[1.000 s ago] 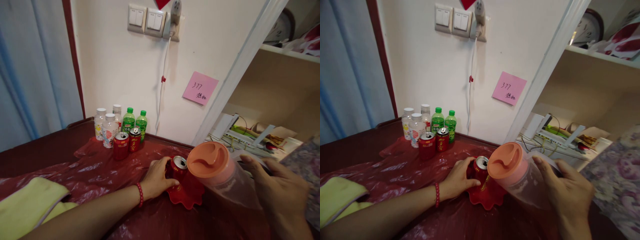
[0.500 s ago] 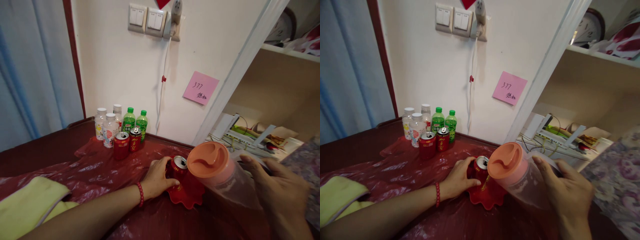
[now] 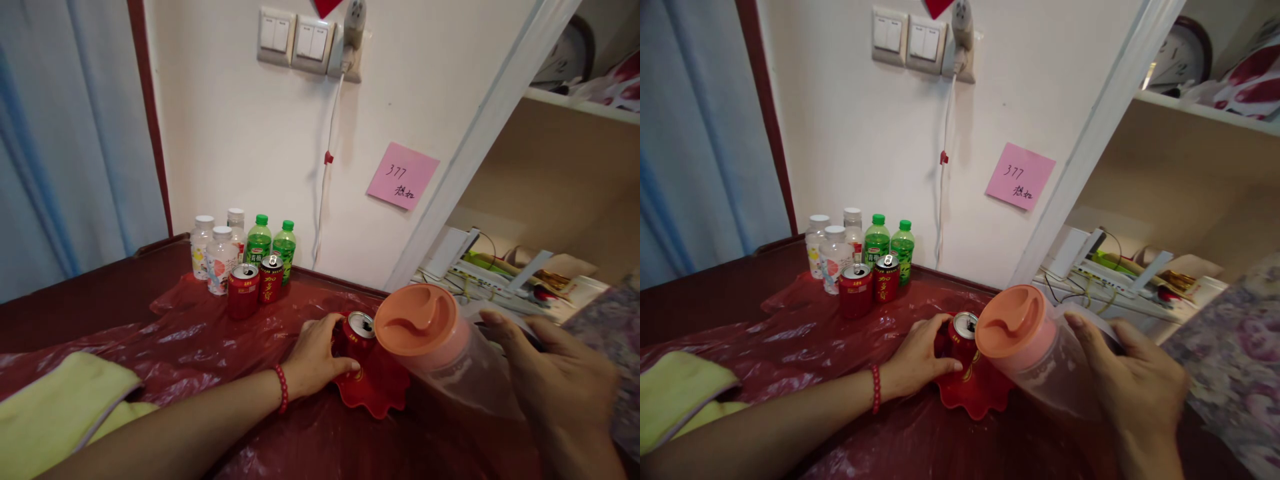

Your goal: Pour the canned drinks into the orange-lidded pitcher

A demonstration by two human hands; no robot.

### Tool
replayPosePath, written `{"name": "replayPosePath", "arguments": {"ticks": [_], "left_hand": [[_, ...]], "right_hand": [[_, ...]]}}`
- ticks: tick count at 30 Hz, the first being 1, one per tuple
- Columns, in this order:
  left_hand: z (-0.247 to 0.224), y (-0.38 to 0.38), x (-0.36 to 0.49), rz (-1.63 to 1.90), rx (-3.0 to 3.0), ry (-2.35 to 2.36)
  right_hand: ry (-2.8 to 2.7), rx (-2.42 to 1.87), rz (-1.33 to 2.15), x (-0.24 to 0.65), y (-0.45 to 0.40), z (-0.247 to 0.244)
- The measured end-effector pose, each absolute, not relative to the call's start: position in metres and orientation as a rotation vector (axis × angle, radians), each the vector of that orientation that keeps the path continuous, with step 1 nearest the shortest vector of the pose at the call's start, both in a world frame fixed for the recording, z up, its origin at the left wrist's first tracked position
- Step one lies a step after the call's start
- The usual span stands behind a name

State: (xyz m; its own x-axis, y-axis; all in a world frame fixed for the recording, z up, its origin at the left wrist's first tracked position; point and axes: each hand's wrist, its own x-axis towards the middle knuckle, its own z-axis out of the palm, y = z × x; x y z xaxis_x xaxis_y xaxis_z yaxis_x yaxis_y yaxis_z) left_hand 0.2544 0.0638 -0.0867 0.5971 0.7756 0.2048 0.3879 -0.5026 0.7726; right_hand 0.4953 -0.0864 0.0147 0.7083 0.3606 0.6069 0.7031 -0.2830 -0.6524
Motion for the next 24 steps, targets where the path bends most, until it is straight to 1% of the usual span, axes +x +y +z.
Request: {"name": "replayPosePath", "arguments": {"ticks": [3, 11, 24], "left_hand": [[-0.087, 0.0639, 0.2543, 0.724, 2.13, 0.918], [-0.0899, 0.0643, 0.2535, 0.73, 2.132, 0.915], [-0.0863, 0.063, 0.254, 0.731, 2.141, 0.908]], "right_hand": [[-0.754, -1.939, -0.354, 0.4956, -0.0868, 0.0175], [-0.741, -1.936, -0.316, 0.4949, -0.086, 0.0184], [-0.745, -1.89, -0.336, 0.4878, -0.0863, 0.0214]]}}
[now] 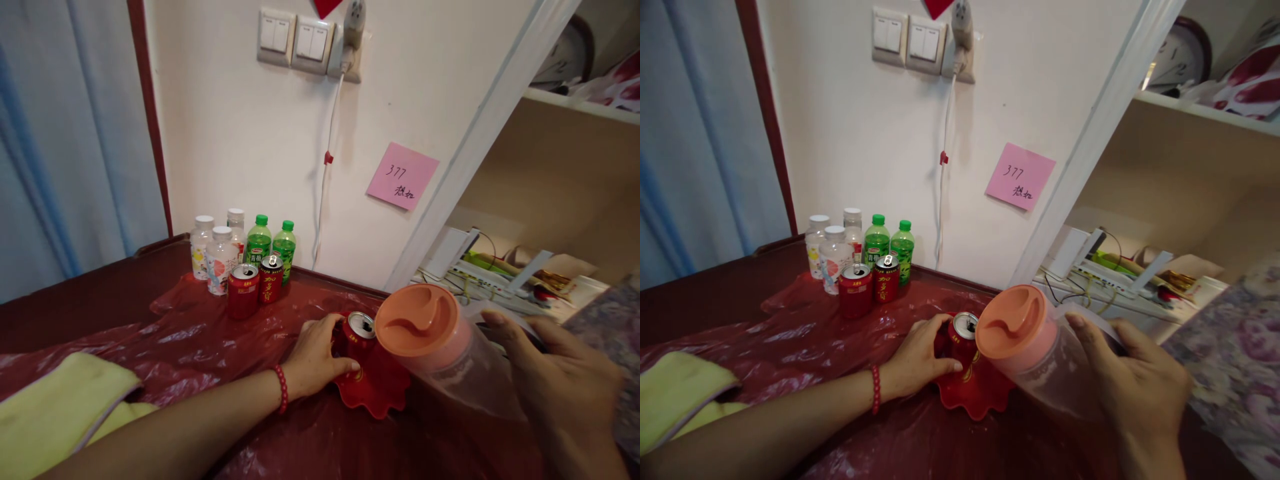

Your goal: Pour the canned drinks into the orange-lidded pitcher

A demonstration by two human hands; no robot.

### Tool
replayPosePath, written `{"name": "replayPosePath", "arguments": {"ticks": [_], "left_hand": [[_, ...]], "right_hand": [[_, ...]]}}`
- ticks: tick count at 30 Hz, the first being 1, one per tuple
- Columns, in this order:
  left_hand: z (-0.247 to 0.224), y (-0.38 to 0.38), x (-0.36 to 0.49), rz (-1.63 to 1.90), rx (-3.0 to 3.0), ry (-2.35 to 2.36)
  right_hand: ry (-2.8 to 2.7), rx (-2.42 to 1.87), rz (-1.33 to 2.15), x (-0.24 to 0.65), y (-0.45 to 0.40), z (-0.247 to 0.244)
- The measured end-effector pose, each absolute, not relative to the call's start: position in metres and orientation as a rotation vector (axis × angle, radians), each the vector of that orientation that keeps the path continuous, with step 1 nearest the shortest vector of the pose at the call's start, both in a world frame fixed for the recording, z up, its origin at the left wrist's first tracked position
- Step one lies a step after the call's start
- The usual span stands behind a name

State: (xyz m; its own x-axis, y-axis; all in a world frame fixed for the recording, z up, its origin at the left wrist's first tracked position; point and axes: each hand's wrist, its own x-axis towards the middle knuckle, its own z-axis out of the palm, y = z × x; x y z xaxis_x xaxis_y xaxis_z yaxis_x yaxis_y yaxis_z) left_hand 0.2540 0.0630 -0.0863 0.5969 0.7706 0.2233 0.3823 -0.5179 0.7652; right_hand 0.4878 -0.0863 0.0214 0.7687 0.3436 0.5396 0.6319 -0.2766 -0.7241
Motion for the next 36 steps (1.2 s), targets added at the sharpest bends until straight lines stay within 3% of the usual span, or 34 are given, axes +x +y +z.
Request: {"name": "replayPosePath", "arguments": {"ticks": [36], "left_hand": [[-0.085, 0.063, 0.253, 0.732, 2.121, 0.913]], "right_hand": [[-0.793, -1.89, -0.385, 0.488, -0.088, 0.019]]}}
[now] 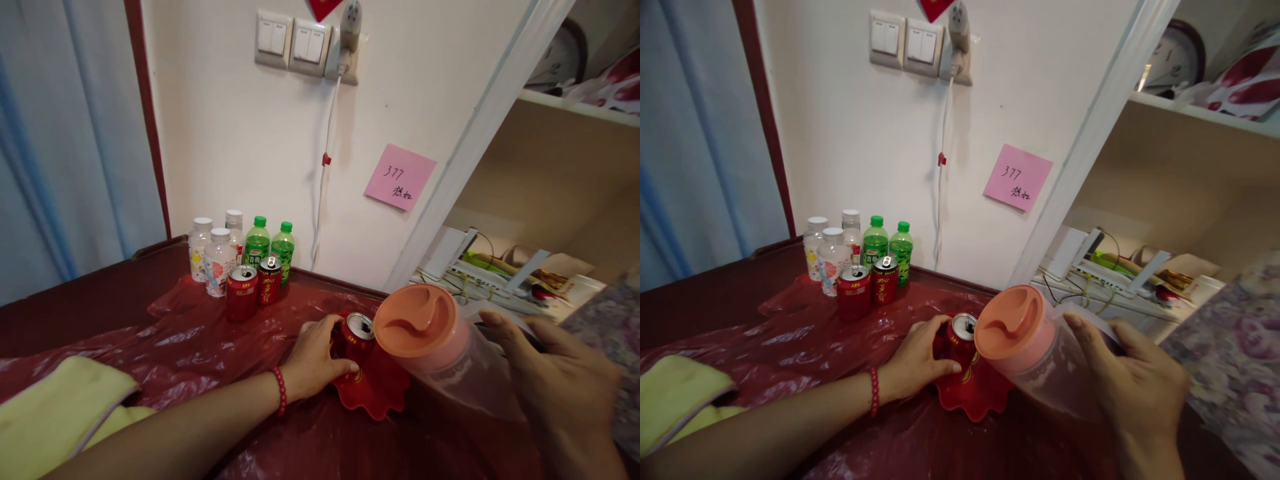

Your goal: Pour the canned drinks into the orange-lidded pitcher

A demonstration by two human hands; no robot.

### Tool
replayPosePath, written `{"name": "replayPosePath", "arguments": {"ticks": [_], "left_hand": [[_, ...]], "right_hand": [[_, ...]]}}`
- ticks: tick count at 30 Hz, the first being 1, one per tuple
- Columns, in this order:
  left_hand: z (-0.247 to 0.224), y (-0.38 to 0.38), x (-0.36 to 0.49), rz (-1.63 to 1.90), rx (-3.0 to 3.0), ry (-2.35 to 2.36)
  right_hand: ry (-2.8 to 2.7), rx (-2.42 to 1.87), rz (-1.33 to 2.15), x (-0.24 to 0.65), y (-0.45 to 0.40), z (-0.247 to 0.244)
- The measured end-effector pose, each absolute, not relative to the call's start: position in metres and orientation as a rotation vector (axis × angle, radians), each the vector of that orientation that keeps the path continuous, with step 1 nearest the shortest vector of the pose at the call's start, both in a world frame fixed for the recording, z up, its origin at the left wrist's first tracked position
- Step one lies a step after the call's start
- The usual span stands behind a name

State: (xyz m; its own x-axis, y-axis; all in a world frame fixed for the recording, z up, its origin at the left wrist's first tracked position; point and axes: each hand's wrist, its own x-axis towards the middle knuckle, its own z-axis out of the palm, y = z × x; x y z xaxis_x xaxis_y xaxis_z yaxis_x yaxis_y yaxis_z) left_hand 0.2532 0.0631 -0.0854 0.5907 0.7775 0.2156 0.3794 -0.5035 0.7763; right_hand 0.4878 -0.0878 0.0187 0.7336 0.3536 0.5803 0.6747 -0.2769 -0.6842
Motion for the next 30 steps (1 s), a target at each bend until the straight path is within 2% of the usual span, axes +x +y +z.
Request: {"name": "replayPosePath", "arguments": {"ticks": [30], "left_hand": [[-0.082, 0.062, 0.254, 0.723, 2.117, 0.894]], "right_hand": [[-0.786, -1.93, -0.412, 0.485, -0.085, 0.018]]}}
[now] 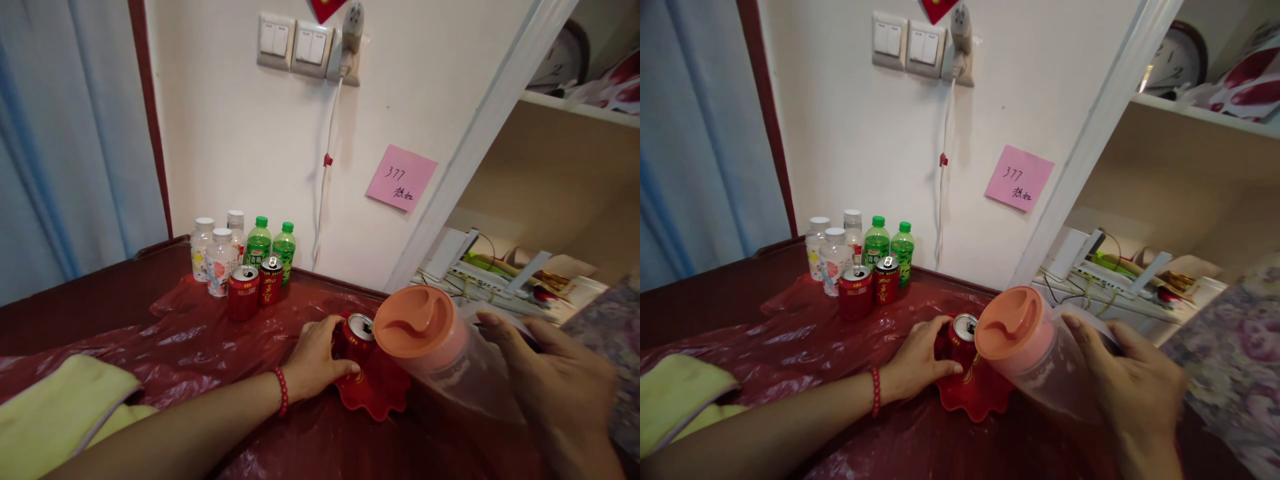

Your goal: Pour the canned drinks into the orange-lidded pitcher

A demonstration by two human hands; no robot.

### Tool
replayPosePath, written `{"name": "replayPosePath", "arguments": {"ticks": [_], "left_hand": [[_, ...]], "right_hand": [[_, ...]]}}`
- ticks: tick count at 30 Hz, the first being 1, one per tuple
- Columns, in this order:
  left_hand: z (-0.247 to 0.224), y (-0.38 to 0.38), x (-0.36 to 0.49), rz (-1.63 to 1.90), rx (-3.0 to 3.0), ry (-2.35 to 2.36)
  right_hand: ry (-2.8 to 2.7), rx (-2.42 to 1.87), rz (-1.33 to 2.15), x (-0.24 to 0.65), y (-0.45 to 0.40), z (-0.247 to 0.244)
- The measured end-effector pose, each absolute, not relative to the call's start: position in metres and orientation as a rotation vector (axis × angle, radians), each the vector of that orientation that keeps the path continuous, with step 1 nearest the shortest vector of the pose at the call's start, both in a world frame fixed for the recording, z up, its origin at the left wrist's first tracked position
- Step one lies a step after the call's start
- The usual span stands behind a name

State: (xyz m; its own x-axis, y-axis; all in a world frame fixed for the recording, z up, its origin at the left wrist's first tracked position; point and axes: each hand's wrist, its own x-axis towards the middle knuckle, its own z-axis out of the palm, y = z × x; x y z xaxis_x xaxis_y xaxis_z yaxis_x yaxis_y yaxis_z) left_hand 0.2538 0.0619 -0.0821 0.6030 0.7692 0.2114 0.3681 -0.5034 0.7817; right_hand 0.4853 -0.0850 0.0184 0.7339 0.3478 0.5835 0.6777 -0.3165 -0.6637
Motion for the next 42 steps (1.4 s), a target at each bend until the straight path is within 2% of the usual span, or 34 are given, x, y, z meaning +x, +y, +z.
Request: {"name": "replayPosePath", "arguments": {"ticks": [11, 36, 42], "left_hand": [[-0.086, 0.063, 0.254, 0.731, 2.116, 0.897], [-0.087, 0.063, 0.253, 0.736, 2.122, 0.9], [-0.086, 0.063, 0.254, 0.749, 2.122, 0.891]], "right_hand": [[-0.732, -1.955, -0.323, 0.495, -0.087, 0.02], [-0.773, -1.923, -0.427, 0.479, -0.087, 0.025], [-0.707, -1.968, -0.335, 0.485, -0.086, 0.028]]}}
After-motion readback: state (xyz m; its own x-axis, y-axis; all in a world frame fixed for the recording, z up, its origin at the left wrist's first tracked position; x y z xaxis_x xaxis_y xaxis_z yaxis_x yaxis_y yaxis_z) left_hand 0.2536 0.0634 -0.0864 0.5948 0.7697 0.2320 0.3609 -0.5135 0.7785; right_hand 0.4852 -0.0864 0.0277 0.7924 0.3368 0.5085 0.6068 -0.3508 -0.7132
